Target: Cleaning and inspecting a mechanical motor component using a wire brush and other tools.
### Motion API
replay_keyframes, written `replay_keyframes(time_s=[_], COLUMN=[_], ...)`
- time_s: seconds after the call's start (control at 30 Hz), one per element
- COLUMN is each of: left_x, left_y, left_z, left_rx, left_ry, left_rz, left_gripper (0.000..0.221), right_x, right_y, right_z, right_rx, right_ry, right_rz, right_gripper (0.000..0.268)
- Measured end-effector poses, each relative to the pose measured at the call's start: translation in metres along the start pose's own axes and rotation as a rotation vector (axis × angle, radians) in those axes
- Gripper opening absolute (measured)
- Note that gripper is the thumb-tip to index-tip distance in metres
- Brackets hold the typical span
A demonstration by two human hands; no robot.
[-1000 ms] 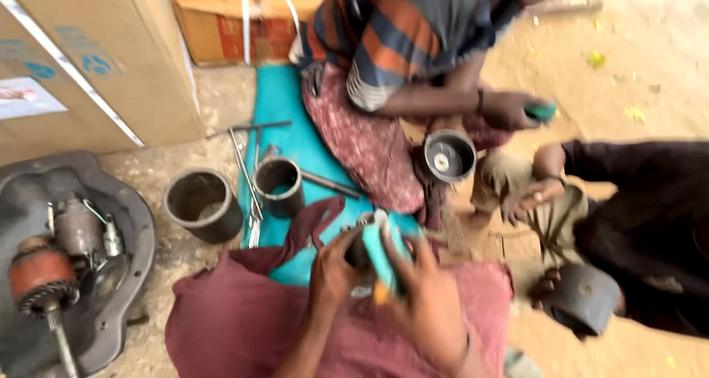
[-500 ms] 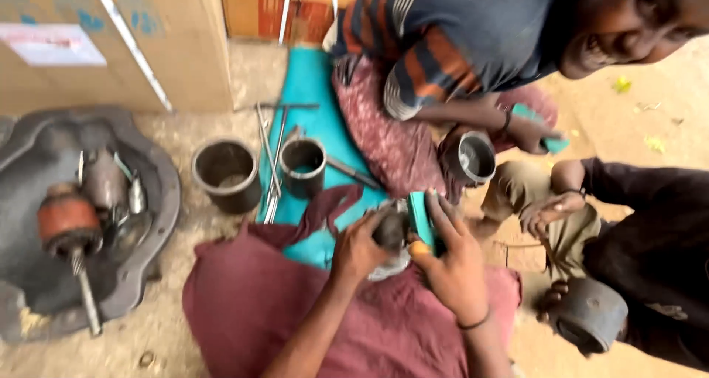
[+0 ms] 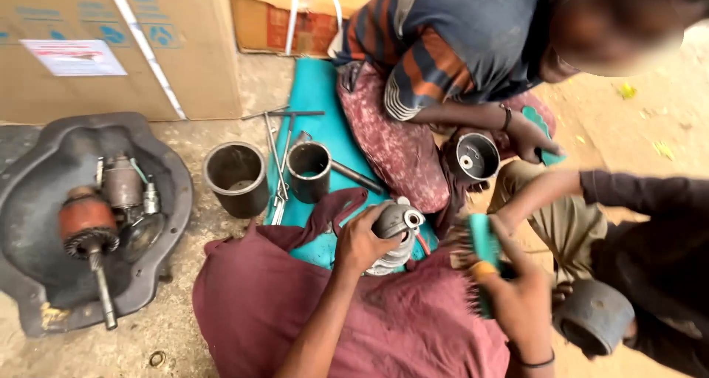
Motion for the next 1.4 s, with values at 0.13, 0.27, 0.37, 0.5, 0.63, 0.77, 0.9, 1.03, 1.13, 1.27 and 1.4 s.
replay_keyframes(time_s=[0.13, 0.27, 0.37, 0.5, 0.63, 0.77, 0.9, 1.03, 1.13, 1.27, 1.4], left_x=[0.0, 0.003, -0.001, -0.004, -0.008, 0.009, -0.001, -0.012, -0.026, -0.007, -0.013], left_y=[-0.001, -0.002, -0.002, -0.024, -0.042, -0.025, 0.001, -0.045, -0.014, -0.009, -0.012], left_z=[0.003, 0.003, 0.002, -0.003, 0.008, 0.005, -0.004, 0.012, 0.014, 0.011, 0.001], left_rx=[0.018, -0.008, -0.005, -0.025, 0.135, 0.053, -0.002, -0.009, 0.025, -0.025, -0.023], left_ry=[-0.032, -0.022, -0.011, 0.047, -0.095, -0.003, -0.01, -0.018, 0.005, -0.037, -0.018], left_rz=[0.0, 0.018, 0.068, 0.12, -0.041, 0.092, 0.07, 0.001, 0.154, 0.11, 0.139], left_gripper=[0.067, 0.065, 0.066, 0.061, 0.069, 0.061, 0.056, 0.041, 0.044, 0.067, 0.066], right_x=[-0.014, -0.017, 0.005, -0.009, -0.05, -0.029, -0.018, -0.022, -0.075, -0.05, -0.007], right_y=[-0.062, -0.108, -0.101, -0.072, -0.045, -0.079, -0.129, -0.088, -0.078, -0.091, -0.09], right_z=[-0.014, -0.004, 0.039, 0.069, 0.037, 0.004, 0.013, 0.087, 0.061, 0.008, 0.034], right_rx=[0.2, 0.094, -0.023, -0.081, -0.332, -0.17, 0.101, -0.348, -0.268, -0.053, 0.126], right_ry=[0.02, 0.08, 0.074, 0.033, -0.065, -0.062, 0.066, -0.148, -0.147, 0.006, -0.051], right_rz=[-0.235, -0.512, -0.446, -0.579, -0.406, -0.62, -0.719, -0.457, -0.602, -0.63, -0.611], right_gripper=[0.067, 0.071, 0.07, 0.08, 0.094, 0.074, 0.07, 0.059, 0.084, 0.076, 0.074])
Point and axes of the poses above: each hand's wrist, its own x-axis towards the middle knuckle, its own z-axis out of the palm, y = z × x, the point moved 7 cm from there along x, towards the middle knuckle, and after that the axes turned 12 degrees about z, right-handed, at the moved point
